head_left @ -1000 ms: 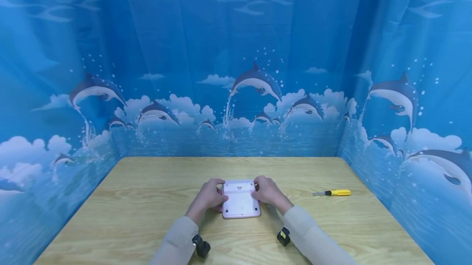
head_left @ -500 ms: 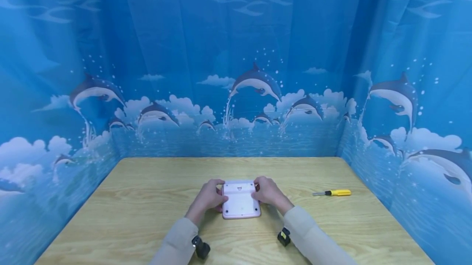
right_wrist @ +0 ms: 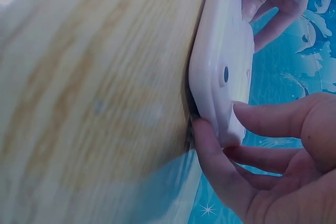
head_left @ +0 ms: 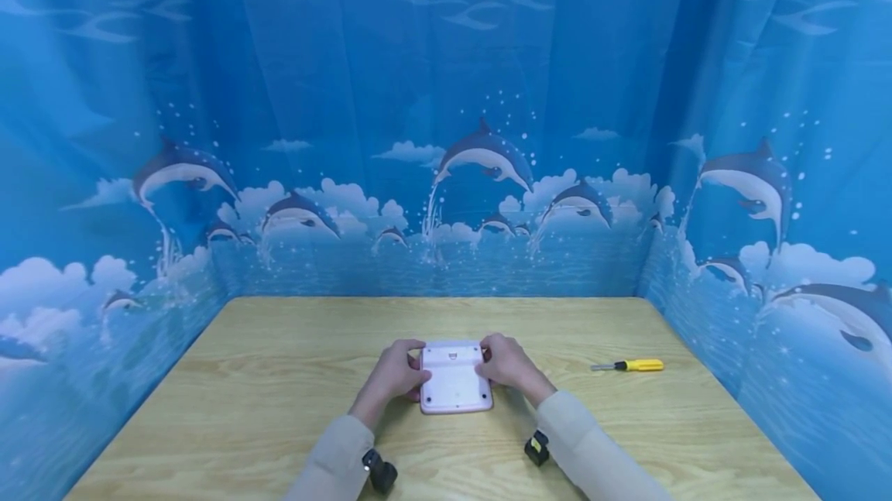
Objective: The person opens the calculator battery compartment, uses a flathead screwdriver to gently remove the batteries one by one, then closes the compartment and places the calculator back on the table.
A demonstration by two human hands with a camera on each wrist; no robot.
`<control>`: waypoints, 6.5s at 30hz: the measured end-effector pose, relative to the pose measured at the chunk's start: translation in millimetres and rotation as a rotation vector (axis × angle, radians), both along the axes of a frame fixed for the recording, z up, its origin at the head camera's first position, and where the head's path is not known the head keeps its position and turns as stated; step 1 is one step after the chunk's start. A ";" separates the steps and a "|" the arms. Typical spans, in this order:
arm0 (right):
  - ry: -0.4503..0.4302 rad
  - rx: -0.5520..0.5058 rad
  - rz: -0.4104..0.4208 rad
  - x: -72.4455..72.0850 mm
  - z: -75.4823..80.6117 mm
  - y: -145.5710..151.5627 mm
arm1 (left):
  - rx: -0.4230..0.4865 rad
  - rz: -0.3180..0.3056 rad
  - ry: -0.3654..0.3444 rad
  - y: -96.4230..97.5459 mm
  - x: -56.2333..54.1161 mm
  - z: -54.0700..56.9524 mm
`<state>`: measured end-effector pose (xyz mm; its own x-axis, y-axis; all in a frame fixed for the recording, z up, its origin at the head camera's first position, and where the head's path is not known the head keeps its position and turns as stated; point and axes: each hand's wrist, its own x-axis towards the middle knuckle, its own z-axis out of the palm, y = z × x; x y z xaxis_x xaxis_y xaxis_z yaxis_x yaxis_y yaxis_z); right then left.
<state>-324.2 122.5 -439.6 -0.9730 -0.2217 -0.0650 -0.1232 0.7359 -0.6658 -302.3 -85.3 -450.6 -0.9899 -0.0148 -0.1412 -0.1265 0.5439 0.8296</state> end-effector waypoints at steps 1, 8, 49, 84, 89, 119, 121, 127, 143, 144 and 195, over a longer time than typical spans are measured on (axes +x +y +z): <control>-0.004 -0.001 -0.002 -0.3 -0.2 0.0 | 0.001 0.001 0.000 0.1 -0.1 -0.5; -0.020 -0.006 -0.007 0.0 -2.0 1.1 | 0.003 0.003 -0.002 0.6 0.9 -1.2; -0.050 -0.036 -0.001 3.8 0.5 0.0 | -0.015 -0.037 0.023 -4.8 2.4 -1.6; 0.198 0.113 0.146 -7.2 20.2 -11.0 | 0.001 -0.050 0.041 -6.6 -1.1 -0.6; 0.335 0.128 0.271 -9.2 19.0 -16.1 | 0.016 -0.079 0.063 -8.9 -0.5 -2.3; 0.405 0.252 0.415 -20.8 14.7 -30.8 | -0.007 -0.053 0.058 -6.6 2.3 1.1; 0.406 0.263 0.416 -20.4 15.2 -31.8 | -0.008 -0.055 0.062 -6.6 2.1 0.7; 0.410 0.296 0.411 -18.7 16.5 -34.4 | -0.021 -0.038 0.044 -6.0 -0.9 1.0; 0.434 0.367 0.437 -19.9 18.0 -38.6 | -0.035 -0.066 0.066 -7.2 -0.7 0.1; 0.434 0.370 0.436 -19.9 18.0 -38.8 | -0.037 -0.064 0.065 -6.9 -0.7 0.1; 0.479 0.382 0.436 -23.0 17.5 -39.9 | -0.048 -0.030 0.038 -4.4 -1.4 0.4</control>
